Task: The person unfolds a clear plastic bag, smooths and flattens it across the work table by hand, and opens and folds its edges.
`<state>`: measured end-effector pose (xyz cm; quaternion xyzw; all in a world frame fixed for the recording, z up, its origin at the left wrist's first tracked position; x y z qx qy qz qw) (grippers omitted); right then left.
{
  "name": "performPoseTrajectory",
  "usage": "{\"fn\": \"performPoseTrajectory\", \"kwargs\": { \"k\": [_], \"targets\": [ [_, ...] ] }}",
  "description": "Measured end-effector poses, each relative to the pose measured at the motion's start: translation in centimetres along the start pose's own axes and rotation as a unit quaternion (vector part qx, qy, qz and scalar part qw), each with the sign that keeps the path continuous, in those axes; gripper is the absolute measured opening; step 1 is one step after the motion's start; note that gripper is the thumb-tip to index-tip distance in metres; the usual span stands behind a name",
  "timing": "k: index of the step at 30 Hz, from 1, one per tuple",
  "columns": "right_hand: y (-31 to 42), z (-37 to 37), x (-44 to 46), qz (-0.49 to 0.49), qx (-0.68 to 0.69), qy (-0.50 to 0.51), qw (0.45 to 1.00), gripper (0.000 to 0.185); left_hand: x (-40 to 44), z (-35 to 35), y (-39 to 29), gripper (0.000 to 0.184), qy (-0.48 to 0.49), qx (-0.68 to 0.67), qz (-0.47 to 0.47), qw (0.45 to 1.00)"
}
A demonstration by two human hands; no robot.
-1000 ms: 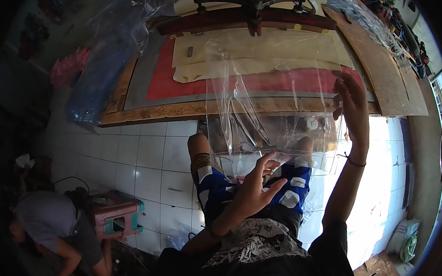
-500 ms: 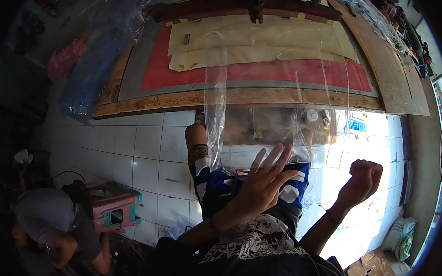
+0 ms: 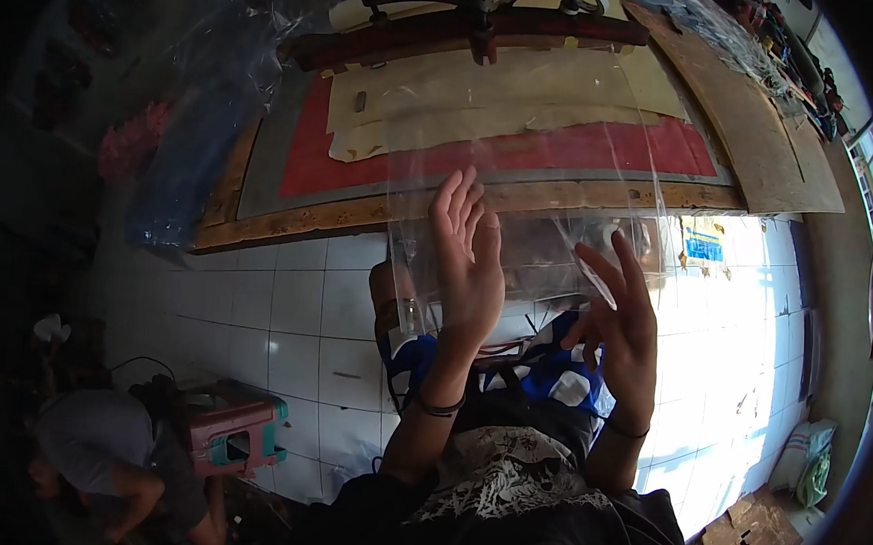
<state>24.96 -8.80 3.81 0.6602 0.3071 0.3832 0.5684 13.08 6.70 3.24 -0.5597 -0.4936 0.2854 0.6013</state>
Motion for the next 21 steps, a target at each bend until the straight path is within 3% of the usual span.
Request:
{"fn": "performPoseTrajectory", "kwargs": {
  "k": [1,2,4,5,6,7,8,12,15,18,21],
  "targets": [
    [0.7,0.5,0.1,0.040,0.036,-0.009,0.998,0.068,0.5,0.4,0.4,0.053,0.012,-0.060,0.029,0.998],
    [1.3,1.7,-0.2,0.091,0.023,-0.102,0.990,0.065,0.7,0.5,0.3,0.054,0.025,-0.092,0.045,0.994],
    [2.2,2.5,-1.6,0.217,0.026,-0.129,0.967,0.053,0.5,0.0,-0.1,0.055,0.053,-0.159,0.086,0.982],
    [3.1,2.7,-2.8,0.332,-0.002,-0.096,0.938,0.031,0.2,-0.6,-0.4,0.058,0.071,-0.161,0.085,0.981],
    [3.7,2.2,-3.7,0.384,0.044,-0.111,0.916,0.011,0.0,-1.2,-0.4,0.058,0.098,-0.221,0.095,0.966],
    [3.7,1.5,-4.2,0.402,0.009,-0.068,0.913,0.005,-0.1,-1.7,-0.4,0.059,0.124,-0.281,0.102,0.946],
    [3.6,0.7,-4.8,0.419,-0.026,-0.024,0.907,0.011,-0.1,-2.2,-0.7,0.059,0.149,-0.339,0.108,0.922],
    [2.0,-3.0,-1.1,0.248,-0.247,0.037,0.936,0.029,-0.2,-3.8,-2.6,0.071,0.219,-0.397,0.093,0.886],
    [1.2,-3.9,2.9,0.258,-0.231,0.007,0.938,0.049,-0.5,-4.5,-3.9,0.071,0.244,-0.428,0.053,0.869],
    [-2.0,-2.9,7.6,0.256,-0.232,-0.024,0.938,0.048,-0.3,-4.3,-4.7,0.066,0.221,-0.294,0.006,0.930],
    [-0.5,-1.0,11.2,0.261,-0.039,-0.144,0.954,0.045,1.1,-2.5,-2.0,0.058,0.111,-0.086,0.009,0.990]
  ]
}}
Point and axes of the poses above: each hand's wrist, its own x-axis towards the middle knuckle, its own z-axis out of the back of the hand, y = z × x, the point moved 10 cm from there along x, towards the middle knuckle, and after that the axes turned 9 degrees about z, right-handed, at the moved point
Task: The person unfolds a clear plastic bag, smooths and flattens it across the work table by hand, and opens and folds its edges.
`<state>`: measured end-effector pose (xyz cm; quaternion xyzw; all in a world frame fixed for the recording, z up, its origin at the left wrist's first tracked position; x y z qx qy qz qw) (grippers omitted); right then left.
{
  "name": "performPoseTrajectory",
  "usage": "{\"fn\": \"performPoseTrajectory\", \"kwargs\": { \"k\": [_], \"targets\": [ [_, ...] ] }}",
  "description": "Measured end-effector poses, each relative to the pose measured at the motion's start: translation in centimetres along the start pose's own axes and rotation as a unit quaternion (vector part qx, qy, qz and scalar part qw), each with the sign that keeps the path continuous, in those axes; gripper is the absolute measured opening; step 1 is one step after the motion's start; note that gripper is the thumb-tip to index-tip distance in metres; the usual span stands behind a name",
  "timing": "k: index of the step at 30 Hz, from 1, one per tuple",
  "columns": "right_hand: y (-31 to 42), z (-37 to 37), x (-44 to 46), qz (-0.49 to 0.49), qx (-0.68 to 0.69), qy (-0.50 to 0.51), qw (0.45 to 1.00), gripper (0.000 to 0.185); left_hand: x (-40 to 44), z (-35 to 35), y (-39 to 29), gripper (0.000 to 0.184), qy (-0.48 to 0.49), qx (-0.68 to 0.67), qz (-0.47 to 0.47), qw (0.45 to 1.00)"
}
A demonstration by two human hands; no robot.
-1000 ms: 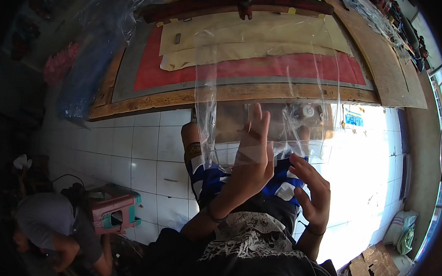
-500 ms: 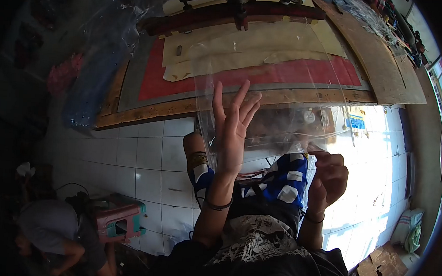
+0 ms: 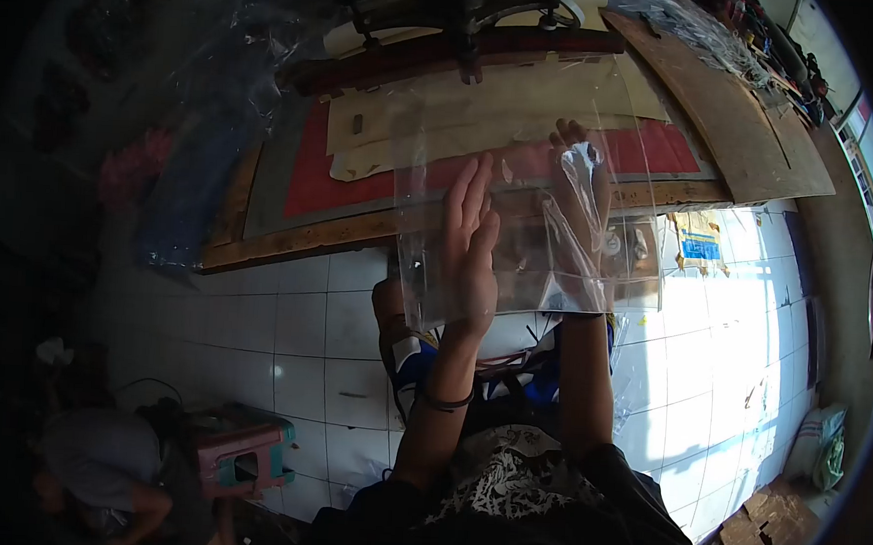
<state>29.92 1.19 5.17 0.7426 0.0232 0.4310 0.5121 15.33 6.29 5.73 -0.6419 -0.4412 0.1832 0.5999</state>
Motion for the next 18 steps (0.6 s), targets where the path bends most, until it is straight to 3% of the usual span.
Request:
{"fn": "performPoseTrajectory", "kwargs": {
  "k": [1,3,5,6,7,9,11,12,13,15,16,18],
  "targets": [
    [0.2,0.4,0.8,-0.027,0.085,-0.073,0.993,0.045,0.1,1.9,-0.2,0.056,-0.066,-0.006,-0.002,0.998],
    [2.4,2.6,0.4,0.003,0.060,-0.092,0.994,0.051,-0.3,5.8,-0.6,0.052,-0.201,-0.027,-0.005,0.979],
    [3.7,4.7,0.1,0.036,0.068,-0.105,0.991,0.052,-2.6,7.8,-5.2,0.050,-0.221,0.139,-0.170,0.950],
    [4.1,5.8,-0.6,0.045,0.070,-0.113,0.990,0.052,-3.7,6.7,-6.9,0.050,-0.209,0.165,-0.238,0.934],
    [4.3,6.6,-1.3,0.051,0.070,-0.121,0.989,0.052,-3.6,5.7,-6.5,0.050,-0.175,0.123,-0.224,0.951],
    [5.6,4.5,-2.3,0.093,0.096,-0.042,0.990,0.052,-3.6,2.8,-5.3,0.050,-0.106,0.039,-0.190,0.975],
    [7.5,0.7,-3.1,0.110,0.095,0.028,0.989,0.054,-2.1,0.4,-4.5,0.051,-0.047,0.067,-0.124,0.989],
    [7.4,1.5,-2.7,0.124,0.118,0.009,0.985,0.056,-1.3,-0.6,-4.0,0.052,-0.015,0.080,-0.092,0.992],
    [7.3,2.3,-2.4,0.139,0.139,-0.009,0.980,0.059,-1.3,1.6,-4.6,0.051,-0.073,0.082,-0.123,0.986],
    [5.2,7.4,-1.0,0.060,0.074,-0.120,0.988,0.059,-1.4,5.5,-5.6,0.051,-0.145,0.086,-0.174,0.970],
    [6.6,6.9,-0.6,0.129,0.112,-0.050,0.984,0.063,-1.6,6.2,-6.0,0.051,-0.160,0.087,-0.192,0.965],
    [7.6,3.6,-2.0,0.135,0.066,0.018,0.988,0.066,-1.7,4.8,-6.1,0.052,-0.114,0.092,-0.194,0.970]
  ]
}}
Point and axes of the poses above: each hand's wrist, its own x-axis towards the middle knuckle, its own z-axis out of the back of the hand, y = z × x, the point moved 10 cm from there along x, towards the middle knuckle, and after that the axes turned 9 degrees about z, right-handed, at the moved point
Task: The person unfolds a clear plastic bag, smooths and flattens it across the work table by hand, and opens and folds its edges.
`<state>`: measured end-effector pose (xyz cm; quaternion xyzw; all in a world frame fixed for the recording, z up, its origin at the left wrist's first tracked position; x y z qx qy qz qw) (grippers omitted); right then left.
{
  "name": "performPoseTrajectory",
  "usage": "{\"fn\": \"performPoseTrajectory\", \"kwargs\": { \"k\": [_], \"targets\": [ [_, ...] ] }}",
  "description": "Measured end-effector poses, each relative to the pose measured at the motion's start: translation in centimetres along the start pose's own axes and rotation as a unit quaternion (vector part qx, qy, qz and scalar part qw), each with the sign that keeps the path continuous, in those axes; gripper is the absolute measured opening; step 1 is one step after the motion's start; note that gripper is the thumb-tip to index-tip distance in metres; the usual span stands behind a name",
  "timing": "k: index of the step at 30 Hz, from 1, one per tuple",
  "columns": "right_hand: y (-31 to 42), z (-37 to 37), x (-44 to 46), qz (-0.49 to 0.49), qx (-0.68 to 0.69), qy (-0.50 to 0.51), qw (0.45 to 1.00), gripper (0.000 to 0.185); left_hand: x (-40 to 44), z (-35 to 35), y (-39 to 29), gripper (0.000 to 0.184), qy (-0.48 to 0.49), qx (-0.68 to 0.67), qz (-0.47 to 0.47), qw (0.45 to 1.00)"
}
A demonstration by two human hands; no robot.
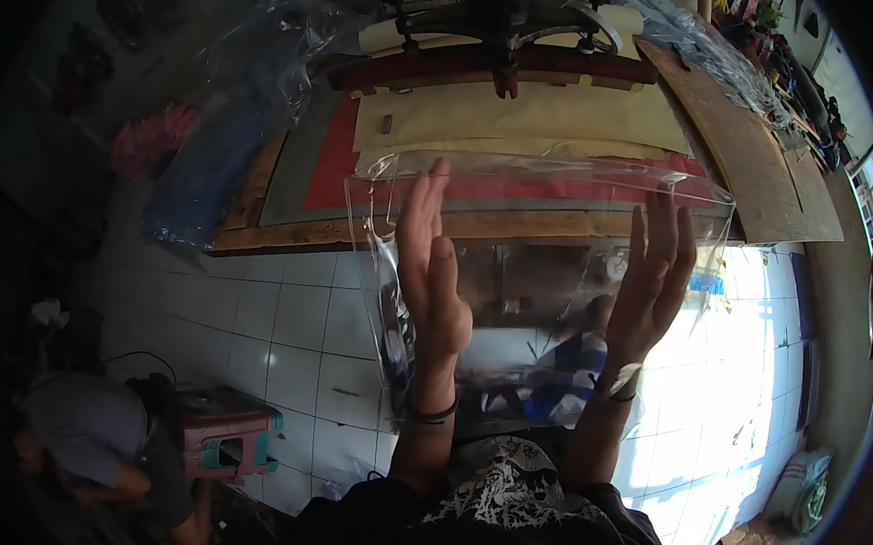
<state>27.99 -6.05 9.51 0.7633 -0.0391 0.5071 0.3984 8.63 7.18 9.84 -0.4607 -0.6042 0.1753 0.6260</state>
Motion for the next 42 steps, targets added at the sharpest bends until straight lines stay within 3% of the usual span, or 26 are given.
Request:
{"fn": "performPoseTrajectory", "kwargs": {
  "k": [2,3,4,5,7,9,11,13,14,17,20,23,27,30,33,35,37,39,40,42],
  "targets": [
    [1.0,-3.3,-0.8,-0.007,-0.048,0.058,0.997,0.067,-0.4,-1.5,-0.3,0.053,0.021,0.015,0.002,1.000],
    [0.4,-1.1,-0.8,-0.024,-0.050,0.006,0.998,0.068,-0.3,-1.9,-0.4,0.053,0.021,0.027,0.000,0.999],
    [-0.7,2.1,-0.5,-0.037,-0.049,-0.046,0.997,0.068,0.8,1.8,-0.1,0.056,-0.061,0.015,0.014,0.998],
    [-1.5,4.4,-0.3,-0.047,-0.048,-0.101,0.993,0.068,1.0,2.5,0.1,0.057,-0.036,0.065,0.008,0.997],
    [-0.5,3.1,0.8,0.018,-0.042,-0.057,0.997,0.067,1.0,2.2,-0.1,0.059,-0.003,0.123,0.003,0.992],
    [-0.2,1.8,-0.1,0.028,-0.025,-0.066,0.997,0.069,1.1,3.1,0.0,0.061,-0.001,0.124,0.033,0.992],
    [0.3,-1.0,-0.2,0.018,-0.053,0.018,0.998,0.067,1.4,3.8,0.6,0.063,0.002,0.114,0.063,0.992],
    [-0.8,4.4,0.6,-0.003,-0.084,-0.066,0.994,0.064,1.6,3.5,1.4,0.066,0.015,0.101,0.090,0.991],
    [-1.0,4.4,0.3,-0.003,-0.096,-0.045,0.994,0.060,1.4,2.4,1.3,0.068,0.035,0.163,0.058,0.984],
    [-0.4,2.6,0.4,0.029,-0.210,0.037,0.977,0.056,0.5,1.2,1.0,0.068,0.025,0.132,0.031,0.990],
    [-1.1,-0.6,0.9,0.020,-0.171,0.090,0.981,0.054,1.4,0.4,1.6,0.067,0.034,0.167,0.047,0.984],
    [-4.2,3.1,3.2,-0.040,-0.185,0.034,0.981,0.048,3.3,0.8,3.8,0.063,0.066,0.166,0.090,0.980],
    [-5.2,0.5,3.2,-0.098,-0.157,0.079,0.980,0.048,2.5,-1.3,5.7,0.058,0.083,0.126,0.193,0.969],
    [-8.4,3.7,4.0,-0.120,-0.165,0.036,0.978,0.048,4.2,0.9,8.9,0.055,0.020,0.178,0.162,0.970],
    [-11.0,3.8,3.9,-0.083,-0.273,0.086,0.955,0.039,5.0,0.8,9.7,0.055,0.005,0.156,0.183,0.971],
    [-10.7,2.3,4.0,-0.219,-0.281,0.119,0.927,0.033,5.6,0.7,9.9,0.053,0.042,0.251,0.183,0.949],
    [-10.9,0.7,4.6,-0.139,-0.369,0.222,0.892,0.029,6.1,0.2,10.4,0.052,0.072,0.349,0.164,0.920],
    [-13.2,-1.5,2.9,0.160,-0.493,0.377,0.768,0.027,6.1,-0.7,11.3,0.052,0.096,0.447,0.132,0.879],
    [-12.8,-1.8,2.8,0.144,-0.509,0.368,0.765,0.025,6.4,-1.8,11.5,0.059,0.153,0.517,0.127,0.833],
    [-12.2,-2.4,3.0,0.118,-0.541,0.350,0.756,0.022,6.5,-2.4,13.5,0.064,0.177,0.575,0.110,0.791]
  ]
}}
Point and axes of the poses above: each hand's wrist, its own x-axis towards the middle knuckle, its own z-axis out of the back of the hand, y = z × x, the point moved 10 cm from there along x, towards the middle knuckle, and after that the axes turned 9 degrees about z, right-handed, at the moved point
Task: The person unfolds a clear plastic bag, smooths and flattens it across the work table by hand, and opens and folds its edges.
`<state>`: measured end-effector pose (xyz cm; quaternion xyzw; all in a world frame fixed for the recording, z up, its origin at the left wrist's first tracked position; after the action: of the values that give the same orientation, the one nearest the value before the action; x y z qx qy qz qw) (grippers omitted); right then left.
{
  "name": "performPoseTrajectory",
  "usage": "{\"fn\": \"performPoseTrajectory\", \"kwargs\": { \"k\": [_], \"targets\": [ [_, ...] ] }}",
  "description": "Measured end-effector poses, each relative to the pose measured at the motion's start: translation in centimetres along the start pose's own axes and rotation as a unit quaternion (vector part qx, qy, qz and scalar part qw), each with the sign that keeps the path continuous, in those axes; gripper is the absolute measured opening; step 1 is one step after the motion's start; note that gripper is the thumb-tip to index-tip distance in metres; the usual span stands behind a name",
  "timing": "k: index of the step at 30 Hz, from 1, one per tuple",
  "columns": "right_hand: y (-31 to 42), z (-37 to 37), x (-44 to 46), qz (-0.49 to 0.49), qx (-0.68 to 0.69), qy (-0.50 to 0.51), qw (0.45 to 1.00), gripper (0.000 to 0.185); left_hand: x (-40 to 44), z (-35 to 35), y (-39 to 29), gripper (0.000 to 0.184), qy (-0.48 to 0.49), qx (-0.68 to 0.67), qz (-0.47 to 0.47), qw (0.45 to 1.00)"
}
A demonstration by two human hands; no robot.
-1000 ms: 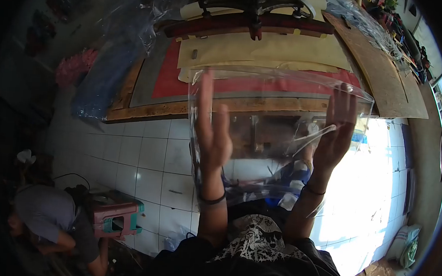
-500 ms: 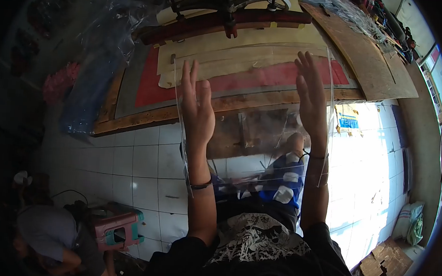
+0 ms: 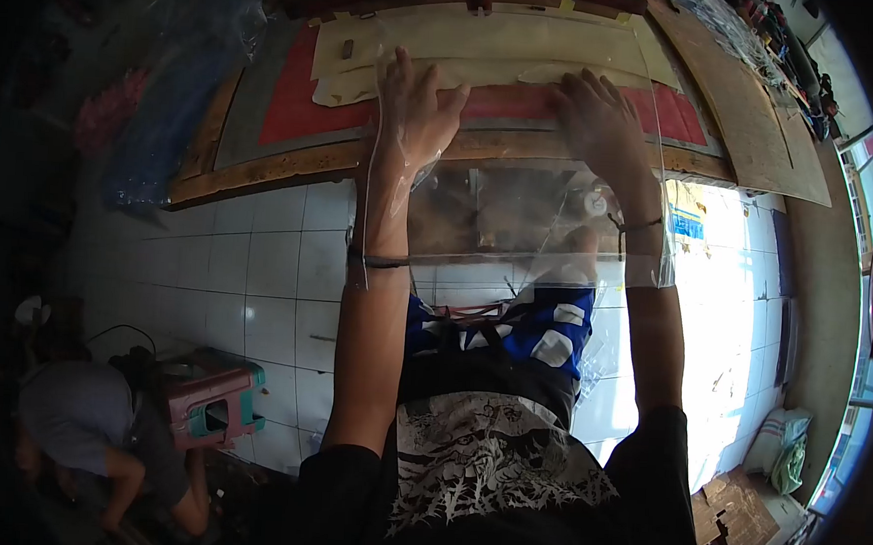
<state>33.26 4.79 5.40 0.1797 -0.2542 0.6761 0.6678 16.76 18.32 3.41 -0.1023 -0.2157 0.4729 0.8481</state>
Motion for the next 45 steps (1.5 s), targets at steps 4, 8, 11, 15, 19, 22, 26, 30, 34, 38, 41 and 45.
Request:
{"fn": "performPoseTrajectory", "kwargs": {
  "k": [4,8,11,15,19,22,26,30,34,38,41,45],
  "targets": [
    [1.2,-0.7,0.8,0.107,-0.055,0.066,0.990,0.023,-3.6,0.5,-3.1,0.059,-0.286,0.276,-0.155,0.904],
    [1.5,0.4,0.1,0.078,-0.043,0.045,0.995,0.028,-2.2,2.0,-1.2,0.056,-0.202,0.039,-0.062,0.977],
    [1.1,-0.5,0.2,0.068,-0.048,0.020,0.996,0.033,0.3,2.7,1.8,0.052,-0.043,-0.313,0.081,0.945],
    [-1.3,-1.9,0.4,-0.039,0.070,0.023,0.997,0.044,0.7,3.6,2.8,0.058,-0.067,-0.400,0.120,0.906],
    [-1.0,-3.3,0.8,0.032,0.036,0.033,0.998,0.044,0.8,0.9,1.1,0.067,0.006,-0.119,0.054,0.991],
    [-1.0,-4.2,0.4,0.069,-0.043,0.020,0.997,0.029,-0.5,-1.3,0.3,0.076,-0.015,0.072,0.013,0.997],
    [0.0,-2.8,-0.4,0.032,-0.046,0.038,0.998,0.034,-1.3,-1.3,0.6,0.082,-0.013,0.071,0.012,0.997],
    [1.6,0.4,-1.4,-0.022,-0.020,0.029,0.999,0.049,-2.1,-0.4,-0.1,0.085,-0.003,0.091,0.047,0.995],
    [0.3,6.2,-0.4,-0.009,-0.005,-0.024,1.000,0.051,-2.2,3.1,-2.1,0.092,-0.060,-0.011,0.059,0.996],
    [-3.6,10.8,-0.4,-0.123,-0.007,-0.049,0.991,0.061,-1.2,2.2,-8.2,0.100,-0.121,0.056,-0.021,0.991],
    [-9.2,12.5,-2.7,-0.134,-0.026,-0.125,0.983,0.044,-1.9,2.9,-13.7,0.087,-0.107,0.022,-0.054,0.993],
    [-12.8,12.1,-4.4,-0.173,0.022,-0.103,0.979,0.044,0.6,-1.9,-18.6,0.077,-0.087,0.002,-0.115,0.989]
  ]
}}
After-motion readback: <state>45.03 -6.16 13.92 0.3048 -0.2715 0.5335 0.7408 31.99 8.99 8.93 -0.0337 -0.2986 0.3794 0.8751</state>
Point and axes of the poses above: each hand's wrist, its own x-axis towards the middle knuckle, its own z-axis out of the back of the hand, y = z × x, the point moved 10 cm from there along x, towards the middle knuckle, and after that the axes turned 9 degrees about z, right-handed, at the moved point
